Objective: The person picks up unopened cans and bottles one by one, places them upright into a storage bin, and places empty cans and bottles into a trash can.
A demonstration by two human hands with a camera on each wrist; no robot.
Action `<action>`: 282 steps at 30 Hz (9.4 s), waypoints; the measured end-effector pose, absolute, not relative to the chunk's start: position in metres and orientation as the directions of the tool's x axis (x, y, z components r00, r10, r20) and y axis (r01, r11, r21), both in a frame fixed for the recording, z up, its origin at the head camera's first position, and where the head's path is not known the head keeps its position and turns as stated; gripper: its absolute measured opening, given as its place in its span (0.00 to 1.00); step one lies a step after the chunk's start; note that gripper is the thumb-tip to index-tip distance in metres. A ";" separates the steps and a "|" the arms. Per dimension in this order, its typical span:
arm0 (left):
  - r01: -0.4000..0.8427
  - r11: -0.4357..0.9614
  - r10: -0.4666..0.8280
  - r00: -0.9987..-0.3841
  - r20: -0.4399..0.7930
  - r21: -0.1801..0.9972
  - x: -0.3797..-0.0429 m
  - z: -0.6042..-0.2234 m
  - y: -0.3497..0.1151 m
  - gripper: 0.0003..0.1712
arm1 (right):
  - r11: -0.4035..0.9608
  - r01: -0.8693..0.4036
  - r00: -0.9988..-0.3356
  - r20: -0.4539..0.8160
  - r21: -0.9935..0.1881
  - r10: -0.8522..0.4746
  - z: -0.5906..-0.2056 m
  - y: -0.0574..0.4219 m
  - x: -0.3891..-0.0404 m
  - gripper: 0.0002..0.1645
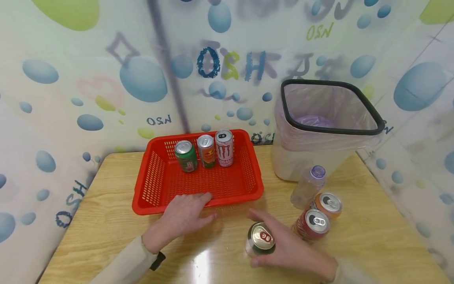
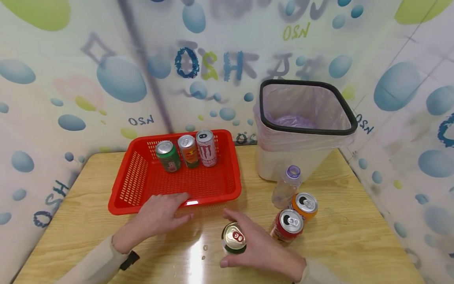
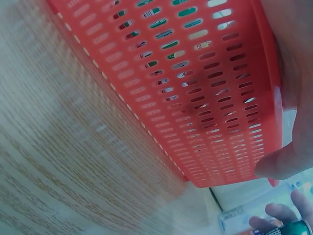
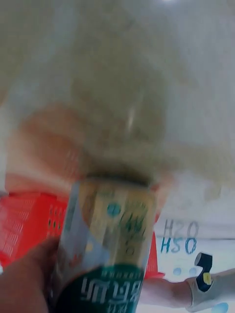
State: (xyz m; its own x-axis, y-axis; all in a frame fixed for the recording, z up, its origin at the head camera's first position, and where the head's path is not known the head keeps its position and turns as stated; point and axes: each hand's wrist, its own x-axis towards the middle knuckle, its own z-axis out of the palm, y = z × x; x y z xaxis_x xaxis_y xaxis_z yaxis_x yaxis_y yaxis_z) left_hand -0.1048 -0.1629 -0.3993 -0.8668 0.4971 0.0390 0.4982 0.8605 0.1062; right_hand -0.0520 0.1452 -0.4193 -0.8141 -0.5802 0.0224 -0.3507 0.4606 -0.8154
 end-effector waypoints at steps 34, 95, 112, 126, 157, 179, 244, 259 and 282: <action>0.489 0.869 0.486 -0.872 0.055 0.074 -0.103 -0.401 -0.161 0.25 | 0.176 -0.269 -0.816 0.127 -0.947 -0.563 -0.460 0.155 -0.048 0.56; 0.528 0.849 0.511 -0.835 0.203 0.034 -0.107 -0.410 -0.160 0.17 | 0.302 -0.546 -0.805 0.388 -0.781 -0.449 -0.276 0.106 -0.120 0.44; 0.543 0.839 0.525 -0.824 0.215 0.032 -0.106 -0.412 -0.161 0.18 | 0.529 -0.261 -0.937 0.079 -0.807 -0.341 -0.275 0.068 -0.180 0.53; 0.535 0.845 0.524 -0.824 0.215 -0.005 -0.105 -0.413 -0.160 0.17 | 0.659 -0.245 -0.888 -0.109 -0.711 -0.447 -0.306 0.046 -0.218 0.48; 0.545 0.836 0.545 -0.816 0.190 -0.057 -0.106 -0.409 -0.158 0.16 | 0.816 -0.252 -0.866 -0.254 -0.521 -0.430 -0.352 0.044 -0.228 0.47; 0.560 0.827 0.558 -0.804 0.206 -0.051 -0.108 -0.411 -0.161 0.15 | 0.831 -0.218 -0.870 -0.284 -0.513 -0.403 -0.359 0.044 -0.230 0.49; 0.571 0.821 0.563 -0.802 0.199 -0.019 -0.107 -0.408 -0.161 0.16 | 0.636 -0.423 -0.906 0.320 -0.645 -0.277 -0.313 0.235 -0.129 0.24; 0.560 0.828 0.553 -0.810 0.194 -0.025 -0.107 -0.408 -0.160 0.16 | 0.685 -0.296 -0.955 0.183 -0.666 -0.235 -0.352 0.253 -0.136 0.40; 0.540 0.841 0.534 -0.825 0.187 -0.018 -0.106 -0.407 -0.159 0.17 | 0.732 -0.309 -0.951 0.211 -0.608 -0.226 -0.355 0.249 -0.134 0.34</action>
